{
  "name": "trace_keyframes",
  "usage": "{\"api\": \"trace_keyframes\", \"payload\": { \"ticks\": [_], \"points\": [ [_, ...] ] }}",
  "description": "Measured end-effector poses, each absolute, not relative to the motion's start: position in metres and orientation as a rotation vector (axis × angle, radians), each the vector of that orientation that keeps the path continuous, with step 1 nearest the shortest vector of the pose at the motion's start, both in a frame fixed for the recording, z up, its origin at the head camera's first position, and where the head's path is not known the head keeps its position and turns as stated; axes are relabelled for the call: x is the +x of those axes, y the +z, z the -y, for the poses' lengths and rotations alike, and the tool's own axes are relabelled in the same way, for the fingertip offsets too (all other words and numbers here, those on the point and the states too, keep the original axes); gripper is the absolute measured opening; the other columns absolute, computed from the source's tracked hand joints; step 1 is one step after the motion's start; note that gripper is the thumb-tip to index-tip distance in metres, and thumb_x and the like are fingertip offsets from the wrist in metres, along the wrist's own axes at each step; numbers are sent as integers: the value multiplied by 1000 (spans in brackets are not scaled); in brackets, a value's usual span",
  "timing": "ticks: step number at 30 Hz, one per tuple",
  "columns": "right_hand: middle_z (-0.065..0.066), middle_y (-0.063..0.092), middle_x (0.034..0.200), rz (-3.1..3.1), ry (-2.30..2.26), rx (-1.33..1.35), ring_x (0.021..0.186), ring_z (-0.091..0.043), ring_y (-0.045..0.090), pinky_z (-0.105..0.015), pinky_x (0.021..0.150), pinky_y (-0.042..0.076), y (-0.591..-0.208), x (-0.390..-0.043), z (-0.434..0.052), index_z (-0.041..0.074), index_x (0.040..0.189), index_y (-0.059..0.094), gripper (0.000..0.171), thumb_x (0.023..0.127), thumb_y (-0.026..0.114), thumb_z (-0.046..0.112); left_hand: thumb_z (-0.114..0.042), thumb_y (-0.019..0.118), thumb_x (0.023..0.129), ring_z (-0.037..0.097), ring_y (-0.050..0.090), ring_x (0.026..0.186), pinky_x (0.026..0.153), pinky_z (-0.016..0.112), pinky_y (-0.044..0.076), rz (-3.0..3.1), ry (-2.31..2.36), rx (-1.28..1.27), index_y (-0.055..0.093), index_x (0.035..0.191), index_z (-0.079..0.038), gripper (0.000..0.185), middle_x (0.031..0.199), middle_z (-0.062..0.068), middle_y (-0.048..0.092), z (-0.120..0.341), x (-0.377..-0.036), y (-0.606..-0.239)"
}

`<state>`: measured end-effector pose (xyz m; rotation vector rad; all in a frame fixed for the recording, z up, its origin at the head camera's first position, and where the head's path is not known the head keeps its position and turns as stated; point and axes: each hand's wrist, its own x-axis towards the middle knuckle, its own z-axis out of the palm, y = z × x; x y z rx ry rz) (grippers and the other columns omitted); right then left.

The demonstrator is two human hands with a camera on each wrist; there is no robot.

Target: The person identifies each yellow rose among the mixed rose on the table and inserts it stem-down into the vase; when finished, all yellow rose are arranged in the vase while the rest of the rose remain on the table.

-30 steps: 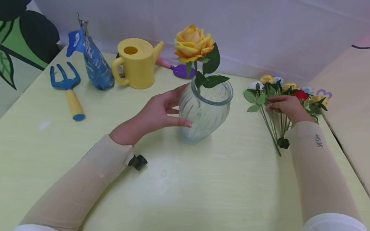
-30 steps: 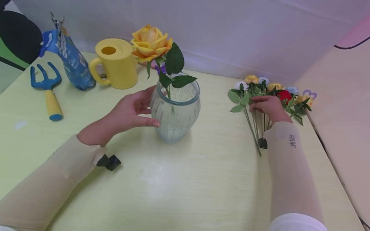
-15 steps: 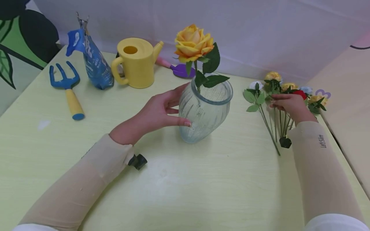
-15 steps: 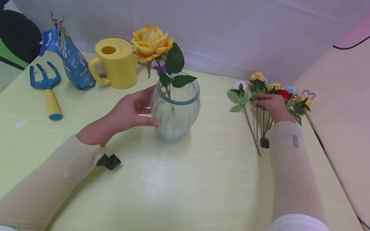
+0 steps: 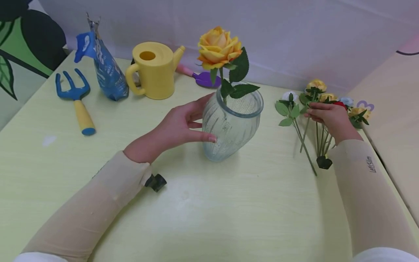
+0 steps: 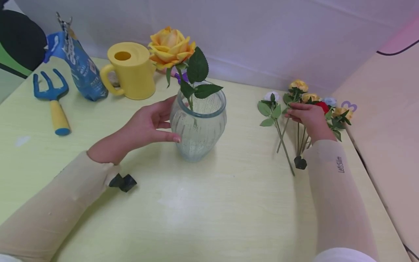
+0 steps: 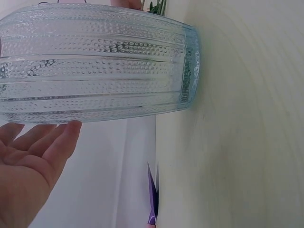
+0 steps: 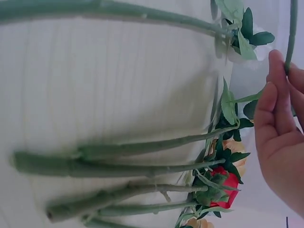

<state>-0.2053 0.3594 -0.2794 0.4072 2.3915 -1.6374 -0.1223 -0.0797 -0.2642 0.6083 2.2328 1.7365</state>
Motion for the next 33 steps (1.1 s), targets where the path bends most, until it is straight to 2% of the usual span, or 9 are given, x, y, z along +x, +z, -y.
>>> {"api": "trace_keyframes", "payload": {
  "ticks": [8,12,15,19,26,33],
  "points": [
    [6,66,93,-2302,-1864,378,84,-7,65,-15,76,51,-273,-199,-344,0,136,43,65,80,71,18,-12,81,70,13,46,122,91,32,48,-2215,1763,618,29,145,-28,93,141,-5,42,80,-122,-264],
    [0,66,97,-2193,-2057,381,84,-10,66,-17,77,51,-266,-197,-331,3,128,55,53,79,73,12,-11,81,69,13,46,122,90,32,48,-2200,1787,634,30,145,-28,94,141,-5,41,79,-122,-265],
    [-3,66,98,-2107,-2199,365,84,-12,66,-17,76,52,-259,-197,-320,7,115,65,38,78,73,8,-11,82,69,12,46,123,90,31,48,-2200,1790,635,30,145,-28,94,142,-6,40,79,-122,-265],
    [-6,62,100,-2015,-2348,318,85,-15,66,-18,77,51,-245,-198,-303,4,108,66,31,78,73,4,-12,82,69,13,46,122,90,31,48,-2212,1772,619,30,145,-29,94,141,-6,41,80,-122,-265],
    [-10,61,109,-1860,-2558,304,90,-20,65,-22,81,51,-215,-201,-272,0,111,64,36,76,74,0,-14,82,70,13,47,122,91,32,48,-2227,1750,616,29,145,-30,93,141,-6,41,79,-122,-265],
    [-13,63,103,-1823,-2657,207,90,-24,65,-25,84,51,-189,-201,-244,-3,109,64,35,75,73,-3,-13,82,70,14,47,121,91,34,48,-2238,1746,614,29,145,-29,93,141,-6,41,79,-122,-264]
  ]
}}
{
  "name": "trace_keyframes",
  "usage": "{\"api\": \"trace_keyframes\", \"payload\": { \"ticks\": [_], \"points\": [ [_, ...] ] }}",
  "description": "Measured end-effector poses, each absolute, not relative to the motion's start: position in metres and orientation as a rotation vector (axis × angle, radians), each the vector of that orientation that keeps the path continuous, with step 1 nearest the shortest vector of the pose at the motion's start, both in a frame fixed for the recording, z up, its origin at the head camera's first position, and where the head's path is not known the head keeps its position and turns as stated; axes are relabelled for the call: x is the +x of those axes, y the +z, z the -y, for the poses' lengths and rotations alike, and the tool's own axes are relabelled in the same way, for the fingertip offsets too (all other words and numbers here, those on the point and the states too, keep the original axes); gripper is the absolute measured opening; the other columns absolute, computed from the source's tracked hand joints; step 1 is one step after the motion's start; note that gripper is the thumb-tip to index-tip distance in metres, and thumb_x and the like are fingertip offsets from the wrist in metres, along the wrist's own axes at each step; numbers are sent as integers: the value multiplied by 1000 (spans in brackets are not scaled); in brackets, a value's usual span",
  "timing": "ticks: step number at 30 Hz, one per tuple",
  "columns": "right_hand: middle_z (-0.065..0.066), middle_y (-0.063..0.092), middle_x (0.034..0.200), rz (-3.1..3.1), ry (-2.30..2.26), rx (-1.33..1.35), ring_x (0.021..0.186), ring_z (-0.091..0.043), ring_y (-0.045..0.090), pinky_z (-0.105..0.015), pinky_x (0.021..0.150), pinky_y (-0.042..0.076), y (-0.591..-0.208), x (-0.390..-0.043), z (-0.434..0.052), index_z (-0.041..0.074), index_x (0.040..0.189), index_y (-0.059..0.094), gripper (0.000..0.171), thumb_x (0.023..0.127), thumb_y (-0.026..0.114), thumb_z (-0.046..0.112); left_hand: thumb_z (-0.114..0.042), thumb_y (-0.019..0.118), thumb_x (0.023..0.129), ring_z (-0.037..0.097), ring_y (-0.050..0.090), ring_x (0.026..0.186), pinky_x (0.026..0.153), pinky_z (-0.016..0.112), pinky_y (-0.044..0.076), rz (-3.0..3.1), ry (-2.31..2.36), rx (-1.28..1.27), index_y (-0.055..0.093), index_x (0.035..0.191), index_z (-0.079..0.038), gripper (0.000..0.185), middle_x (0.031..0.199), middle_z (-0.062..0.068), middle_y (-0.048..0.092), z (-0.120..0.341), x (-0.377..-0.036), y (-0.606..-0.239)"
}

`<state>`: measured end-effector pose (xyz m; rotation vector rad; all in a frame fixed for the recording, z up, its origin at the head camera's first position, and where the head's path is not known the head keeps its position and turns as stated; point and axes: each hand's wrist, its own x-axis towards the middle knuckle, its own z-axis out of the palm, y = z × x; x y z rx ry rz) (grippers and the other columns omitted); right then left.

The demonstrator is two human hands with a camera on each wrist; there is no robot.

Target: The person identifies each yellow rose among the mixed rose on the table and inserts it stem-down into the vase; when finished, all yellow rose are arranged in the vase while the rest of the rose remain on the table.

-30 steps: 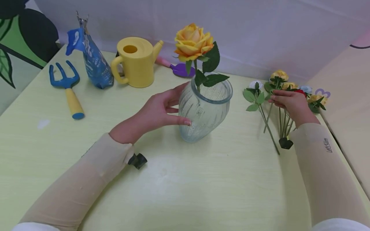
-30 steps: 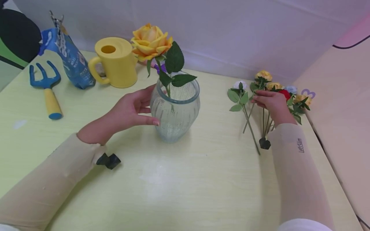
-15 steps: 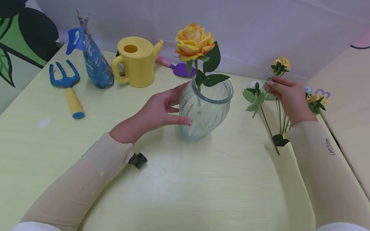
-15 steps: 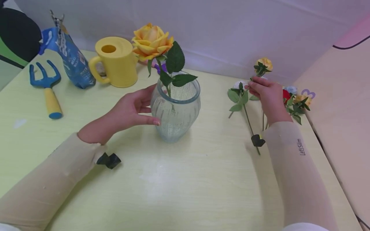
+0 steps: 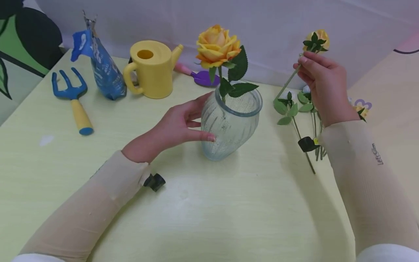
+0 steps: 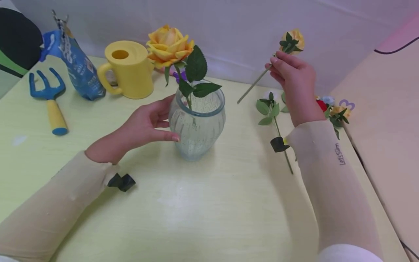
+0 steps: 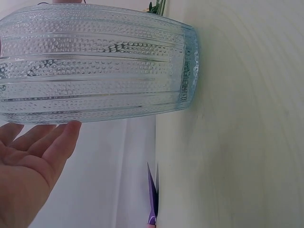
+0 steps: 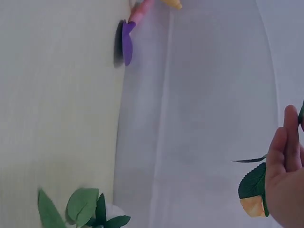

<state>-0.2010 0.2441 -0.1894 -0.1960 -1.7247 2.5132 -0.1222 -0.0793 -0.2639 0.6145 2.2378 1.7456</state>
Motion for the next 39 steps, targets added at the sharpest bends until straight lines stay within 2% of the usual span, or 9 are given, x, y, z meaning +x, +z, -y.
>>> {"api": "trace_keyframes", "payload": {
  "ticks": [7,14,24,33,39],
  "points": [
    [-13,61,103,1735,2479,-134,93,-24,63,-24,87,49,-173,-196,-221,-3,113,62,38,76,73,-1,-15,82,69,13,46,122,91,34,48,-2241,1737,622,29,145,-30,94,142,-7,39,79,-122,-263],
    [-15,63,95,1609,2420,-18,81,-27,65,-27,80,52,-166,-185,-194,-6,105,65,34,73,75,-3,-14,82,69,13,45,123,92,34,47,-2226,1752,622,29,145,-29,94,143,-7,38,79,-122,-263],
    [-15,64,88,1696,2067,289,69,-25,64,-30,81,51,-166,-162,-161,-4,97,69,24,74,75,-1,-15,81,70,13,45,123,91,32,48,-2240,1724,620,28,145,-30,94,143,-7,37,79,-123,-263],
    [-14,65,88,1791,2006,384,68,-22,65,-32,84,51,-171,-145,-143,-3,94,70,20,75,73,-2,-17,81,71,14,45,123,93,38,46,-2245,1701,597,27,145,-30,93,141,-5,41,79,-124,-262],
    [-12,67,84,1843,1980,512,69,-22,64,-33,84,52,-181,-141,-138,-2,92,71,18,76,71,-7,-16,81,71,14,45,123,93,37,46,-2237,1712,612,28,146,-29,93,141,-5,41,79,-123,-263]
  ]
}}
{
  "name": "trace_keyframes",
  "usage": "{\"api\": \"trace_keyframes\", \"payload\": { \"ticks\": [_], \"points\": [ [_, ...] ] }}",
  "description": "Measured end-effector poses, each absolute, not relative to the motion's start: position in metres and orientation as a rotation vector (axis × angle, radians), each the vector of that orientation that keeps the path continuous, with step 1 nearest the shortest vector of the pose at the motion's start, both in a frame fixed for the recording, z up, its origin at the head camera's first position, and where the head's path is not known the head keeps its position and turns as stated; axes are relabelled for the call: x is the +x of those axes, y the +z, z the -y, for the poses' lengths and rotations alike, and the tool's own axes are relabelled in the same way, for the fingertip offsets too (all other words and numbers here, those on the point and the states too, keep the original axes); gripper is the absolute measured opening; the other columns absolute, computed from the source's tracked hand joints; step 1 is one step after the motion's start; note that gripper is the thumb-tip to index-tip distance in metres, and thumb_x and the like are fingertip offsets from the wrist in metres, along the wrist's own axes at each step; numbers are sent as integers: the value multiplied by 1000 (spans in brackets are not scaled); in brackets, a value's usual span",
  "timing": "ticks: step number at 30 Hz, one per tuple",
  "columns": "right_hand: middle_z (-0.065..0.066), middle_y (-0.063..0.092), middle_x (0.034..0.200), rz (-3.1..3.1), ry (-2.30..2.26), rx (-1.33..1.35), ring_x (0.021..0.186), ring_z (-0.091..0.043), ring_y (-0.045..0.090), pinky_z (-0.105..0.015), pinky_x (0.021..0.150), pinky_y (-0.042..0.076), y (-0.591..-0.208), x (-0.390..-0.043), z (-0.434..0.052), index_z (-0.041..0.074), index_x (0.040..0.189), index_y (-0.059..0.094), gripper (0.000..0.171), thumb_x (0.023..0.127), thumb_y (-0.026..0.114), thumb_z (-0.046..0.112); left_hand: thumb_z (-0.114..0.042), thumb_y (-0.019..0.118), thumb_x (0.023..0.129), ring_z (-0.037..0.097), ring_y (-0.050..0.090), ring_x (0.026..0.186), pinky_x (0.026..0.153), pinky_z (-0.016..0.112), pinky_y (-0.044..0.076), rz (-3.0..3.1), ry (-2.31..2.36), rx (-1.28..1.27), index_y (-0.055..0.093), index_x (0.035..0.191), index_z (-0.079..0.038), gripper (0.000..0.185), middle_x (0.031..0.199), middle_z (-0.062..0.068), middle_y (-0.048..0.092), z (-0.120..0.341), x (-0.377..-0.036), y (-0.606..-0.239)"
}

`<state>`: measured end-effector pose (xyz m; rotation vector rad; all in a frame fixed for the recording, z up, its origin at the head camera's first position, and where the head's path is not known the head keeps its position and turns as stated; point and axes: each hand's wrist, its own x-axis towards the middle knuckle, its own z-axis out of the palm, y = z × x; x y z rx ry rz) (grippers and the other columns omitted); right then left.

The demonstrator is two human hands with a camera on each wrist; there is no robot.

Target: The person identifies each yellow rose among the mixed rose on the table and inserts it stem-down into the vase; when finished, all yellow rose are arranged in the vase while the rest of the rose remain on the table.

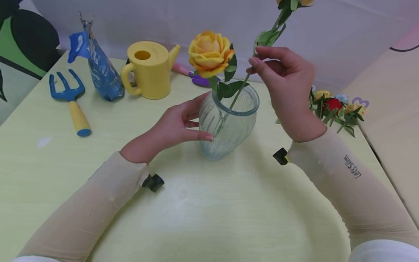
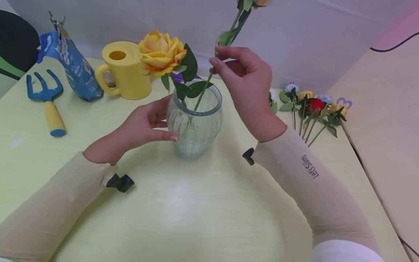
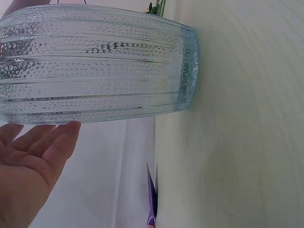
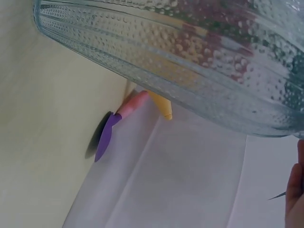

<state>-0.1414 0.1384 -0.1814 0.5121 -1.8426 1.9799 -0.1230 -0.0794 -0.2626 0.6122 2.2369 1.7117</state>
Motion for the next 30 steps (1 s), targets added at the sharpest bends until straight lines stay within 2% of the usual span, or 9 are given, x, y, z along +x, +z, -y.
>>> {"api": "trace_keyframes", "payload": {
  "ticks": [7,13,20,30],
  "points": [
    [-12,67,89,1915,1977,554,78,-21,65,-30,81,53,-191,-138,-137,-2,92,71,16,76,71,-6,-15,82,70,15,46,122,91,34,48,-2239,1724,632,29,145,-28,93,141,-3,42,79,-124,-263],
    [-8,69,86,2027,1958,521,80,-20,63,-26,77,52,-196,-136,-138,2,90,73,15,76,74,0,-17,81,70,14,45,123,91,33,48,-2245,1710,620,28,145,-30,93,142,-5,39,78,-124,-264],
    [-8,70,87,2069,2005,543,85,-23,64,-30,84,51,-196,-136,-137,2,90,73,13,78,72,0,-17,81,70,15,45,123,91,33,48,-2249,1713,647,28,146,-28,93,142,-3,40,79,-121,-261],
    [-5,68,87,2170,2163,453,90,-22,57,-31,84,45,-198,-131,-150,4,86,74,9,80,69,0,-16,80,71,15,44,124,92,34,47,-2244,1714,621,28,146,-26,92,142,-3,40,79,-122,-262]
  ]
}}
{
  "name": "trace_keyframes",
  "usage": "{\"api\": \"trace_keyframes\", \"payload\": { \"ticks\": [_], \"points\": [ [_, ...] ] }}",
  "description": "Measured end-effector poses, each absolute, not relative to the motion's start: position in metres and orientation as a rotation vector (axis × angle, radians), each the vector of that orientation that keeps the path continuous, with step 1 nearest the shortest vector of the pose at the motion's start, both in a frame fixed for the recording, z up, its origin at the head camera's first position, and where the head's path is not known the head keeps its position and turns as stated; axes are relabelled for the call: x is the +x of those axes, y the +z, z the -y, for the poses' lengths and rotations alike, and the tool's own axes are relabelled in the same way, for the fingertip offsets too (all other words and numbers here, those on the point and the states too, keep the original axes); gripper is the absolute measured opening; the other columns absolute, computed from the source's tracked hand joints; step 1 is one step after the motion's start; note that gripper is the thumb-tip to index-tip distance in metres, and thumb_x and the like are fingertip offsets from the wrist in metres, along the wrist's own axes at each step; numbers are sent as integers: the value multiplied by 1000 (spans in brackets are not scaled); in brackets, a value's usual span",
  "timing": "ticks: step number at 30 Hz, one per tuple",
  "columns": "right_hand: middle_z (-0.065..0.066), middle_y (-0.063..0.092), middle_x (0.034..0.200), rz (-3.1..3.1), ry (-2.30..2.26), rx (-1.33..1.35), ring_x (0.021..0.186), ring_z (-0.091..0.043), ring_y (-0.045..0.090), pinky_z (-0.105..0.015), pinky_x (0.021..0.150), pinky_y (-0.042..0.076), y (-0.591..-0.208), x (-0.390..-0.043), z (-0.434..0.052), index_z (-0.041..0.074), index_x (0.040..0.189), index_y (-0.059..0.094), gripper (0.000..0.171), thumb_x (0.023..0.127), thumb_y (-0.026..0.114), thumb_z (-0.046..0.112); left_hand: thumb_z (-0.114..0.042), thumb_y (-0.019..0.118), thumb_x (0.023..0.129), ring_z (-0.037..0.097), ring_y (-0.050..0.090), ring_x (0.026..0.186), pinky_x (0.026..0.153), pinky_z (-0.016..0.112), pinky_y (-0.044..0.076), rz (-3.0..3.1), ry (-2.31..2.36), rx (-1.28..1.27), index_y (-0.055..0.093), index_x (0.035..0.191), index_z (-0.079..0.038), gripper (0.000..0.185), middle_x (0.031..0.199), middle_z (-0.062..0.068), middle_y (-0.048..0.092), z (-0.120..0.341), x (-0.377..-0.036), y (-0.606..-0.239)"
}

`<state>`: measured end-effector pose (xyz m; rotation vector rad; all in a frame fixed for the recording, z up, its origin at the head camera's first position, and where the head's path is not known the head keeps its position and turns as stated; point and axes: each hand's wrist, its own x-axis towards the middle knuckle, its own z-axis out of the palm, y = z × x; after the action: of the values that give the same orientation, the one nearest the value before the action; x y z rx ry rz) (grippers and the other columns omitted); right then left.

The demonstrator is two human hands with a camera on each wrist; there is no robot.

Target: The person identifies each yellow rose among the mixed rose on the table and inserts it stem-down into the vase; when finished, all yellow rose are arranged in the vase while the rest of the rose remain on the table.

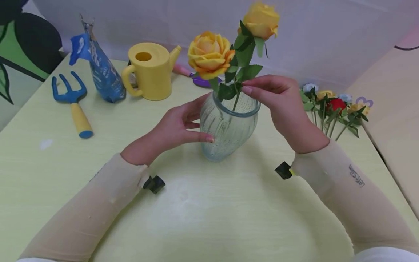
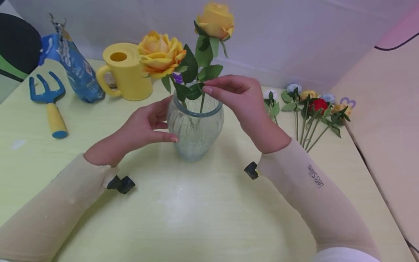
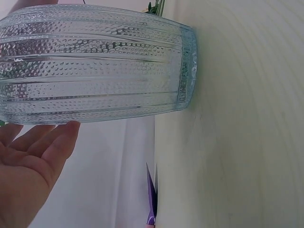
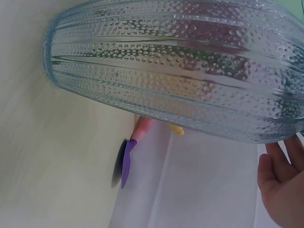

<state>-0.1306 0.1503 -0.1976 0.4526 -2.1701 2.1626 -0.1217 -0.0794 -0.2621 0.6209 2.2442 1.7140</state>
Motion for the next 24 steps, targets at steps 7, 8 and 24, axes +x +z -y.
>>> {"api": "trace_keyframes", "payload": {
  "ticks": [7,8,24],
  "points": [
    [-9,68,102,2183,2211,436,111,-27,53,-35,100,36,-194,-120,-167,0,93,72,13,82,69,3,-15,81,71,15,46,122,92,33,48,-2242,1731,642,29,146,-25,92,140,-3,43,78,-123,-264],
    [-10,68,104,2175,2223,441,113,-27,52,-35,102,35,-193,-119,-170,-1,94,72,13,82,69,3,-14,81,71,15,46,122,91,33,48,-2242,1733,645,29,146,-25,92,140,-2,43,78,-123,-265],
    [-15,63,106,1951,2398,295,101,-26,59,-32,94,45,-183,-135,-167,-2,106,62,28,80,70,2,-16,81,71,15,45,123,92,35,47,-2252,1719,616,29,145,-26,91,141,-4,41,79,-122,-264]
  ]
}}
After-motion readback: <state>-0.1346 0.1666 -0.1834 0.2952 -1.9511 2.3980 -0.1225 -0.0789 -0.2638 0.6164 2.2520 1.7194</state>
